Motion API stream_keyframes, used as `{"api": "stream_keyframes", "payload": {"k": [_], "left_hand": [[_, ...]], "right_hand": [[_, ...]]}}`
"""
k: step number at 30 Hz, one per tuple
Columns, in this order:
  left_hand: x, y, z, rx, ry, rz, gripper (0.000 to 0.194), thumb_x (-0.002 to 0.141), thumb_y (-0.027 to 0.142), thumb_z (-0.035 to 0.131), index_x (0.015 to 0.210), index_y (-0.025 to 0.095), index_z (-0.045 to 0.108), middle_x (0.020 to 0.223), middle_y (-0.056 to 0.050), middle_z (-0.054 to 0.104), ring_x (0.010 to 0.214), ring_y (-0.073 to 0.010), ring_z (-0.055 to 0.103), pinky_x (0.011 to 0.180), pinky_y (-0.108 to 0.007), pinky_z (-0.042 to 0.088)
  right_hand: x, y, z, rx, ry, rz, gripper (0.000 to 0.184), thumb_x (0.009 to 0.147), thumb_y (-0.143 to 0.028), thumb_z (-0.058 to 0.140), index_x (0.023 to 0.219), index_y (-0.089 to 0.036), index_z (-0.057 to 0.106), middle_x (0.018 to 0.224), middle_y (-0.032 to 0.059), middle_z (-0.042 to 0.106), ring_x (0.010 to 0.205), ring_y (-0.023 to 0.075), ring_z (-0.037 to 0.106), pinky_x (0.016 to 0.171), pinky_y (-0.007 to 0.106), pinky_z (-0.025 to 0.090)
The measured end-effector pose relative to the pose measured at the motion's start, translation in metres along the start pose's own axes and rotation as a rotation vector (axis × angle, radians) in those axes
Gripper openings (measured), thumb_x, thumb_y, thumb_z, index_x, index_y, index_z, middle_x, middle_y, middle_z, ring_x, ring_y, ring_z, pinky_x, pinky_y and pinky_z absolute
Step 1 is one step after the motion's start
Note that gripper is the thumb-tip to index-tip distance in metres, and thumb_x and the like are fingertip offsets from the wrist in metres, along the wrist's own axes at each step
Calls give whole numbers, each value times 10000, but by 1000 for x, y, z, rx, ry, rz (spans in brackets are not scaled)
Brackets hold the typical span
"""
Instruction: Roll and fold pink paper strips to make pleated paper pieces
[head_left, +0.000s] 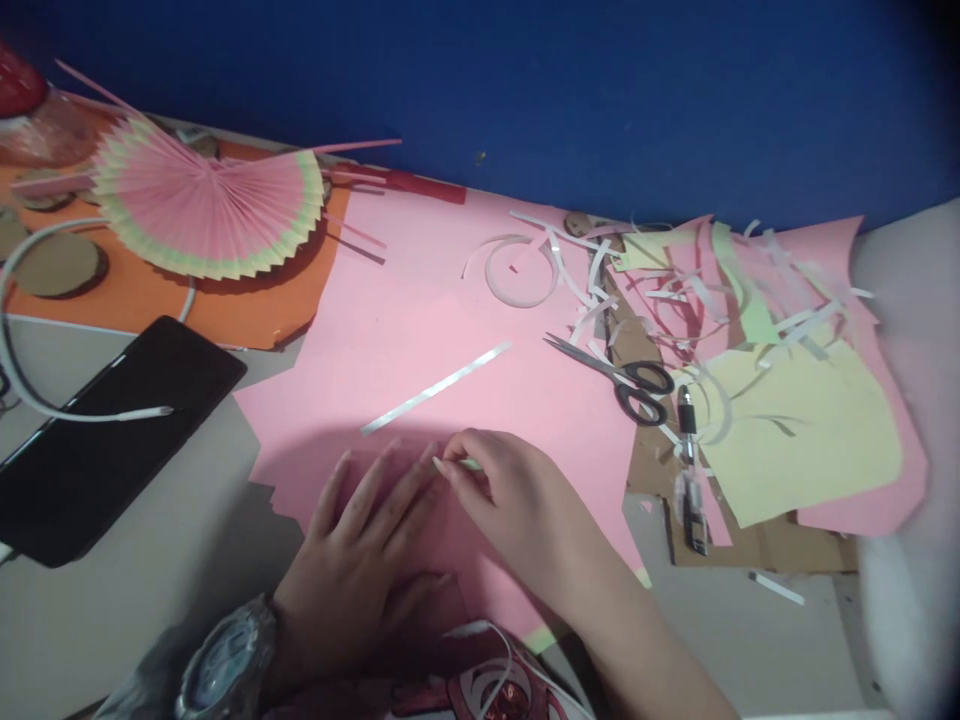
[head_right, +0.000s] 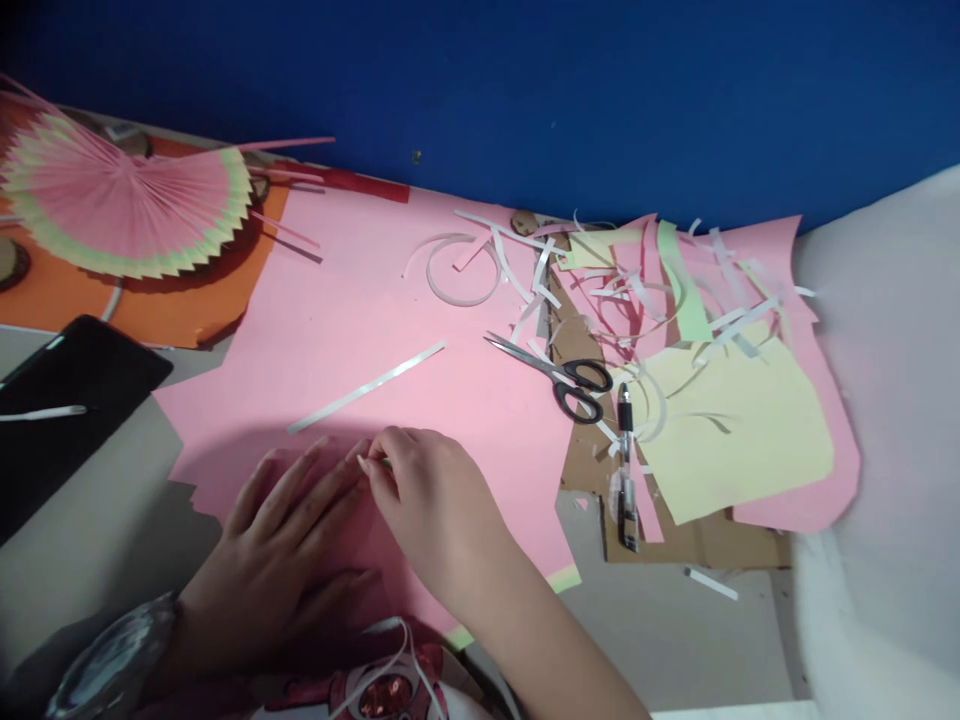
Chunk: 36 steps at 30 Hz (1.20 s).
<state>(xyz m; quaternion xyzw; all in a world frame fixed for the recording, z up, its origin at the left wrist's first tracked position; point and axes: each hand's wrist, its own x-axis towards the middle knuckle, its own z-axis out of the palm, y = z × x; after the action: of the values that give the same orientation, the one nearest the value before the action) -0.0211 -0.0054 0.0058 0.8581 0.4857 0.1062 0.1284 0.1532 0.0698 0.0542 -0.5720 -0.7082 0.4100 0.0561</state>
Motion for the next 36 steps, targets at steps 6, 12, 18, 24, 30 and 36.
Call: {"api": "stream_keyframes", "payload": {"k": [6, 12, 18, 24, 30, 36], "left_hand": [[3, 0, -1, 5, -2, 6, 607, 781, 615, 475, 1263, 249, 524, 1426, -72, 408, 1341, -309, 275, 1121, -502, 95], [3, -1, 0, 22, -32, 11, 612, 791, 620, 452, 1269, 243, 517, 1388, -63, 462, 1339, -317, 268, 1120, -508, 87], [4, -1, 0, 42, -11, 17, 595, 793, 622, 447, 1241, 242, 543, 1304, -52, 549, 1321, -311, 291, 1124, -494, 71], [1, -1, 2, 66, -14, 26, 579, 815, 592, 439, 1265, 238, 523, 1335, -50, 522, 1327, -310, 275, 1124, -481, 51], [0, -3, 4, 87, -12, 39, 644, 818, 604, 417, 1353, 246, 414, 1422, -48, 418, 1326, -309, 283, 1121, -474, 18], [-9, -9, 1, 79, -7, 78, 628, 805, 567, 484, 1372, 324, 363, 1441, -51, 386, 1329, -311, 294, 1116, -465, 84]], "right_hand": [[-2, -3, 2, 56, -64, -58, 148, 889, -169, 443, 877, -206, 585, 873, 10, 670, 793, 143, 597, 714, 263, 418], [-4, -4, 3, 151, -82, -76, 135, 881, -145, 451, 856, -217, 563, 849, -25, 656, 769, 112, 584, 682, 232, 400], [-4, -4, 6, 184, -92, -65, 136, 881, -158, 454, 866, -222, 573, 838, -39, 646, 743, 101, 570, 656, 224, 385], [-5, -5, 6, 217, -95, -67, 129, 879, -157, 454, 852, -220, 562, 831, -44, 640, 746, 95, 569, 667, 214, 386], [-6, -2, 1, 38, -46, 33, 117, 867, -203, 468, 837, -209, 580, 825, -3, 647, 761, 144, 579, 667, 259, 391], [-4, 1, 5, -53, -28, 22, 143, 869, -204, 459, 801, -203, 585, 773, 7, 646, 733, 155, 580, 655, 270, 385]]}}
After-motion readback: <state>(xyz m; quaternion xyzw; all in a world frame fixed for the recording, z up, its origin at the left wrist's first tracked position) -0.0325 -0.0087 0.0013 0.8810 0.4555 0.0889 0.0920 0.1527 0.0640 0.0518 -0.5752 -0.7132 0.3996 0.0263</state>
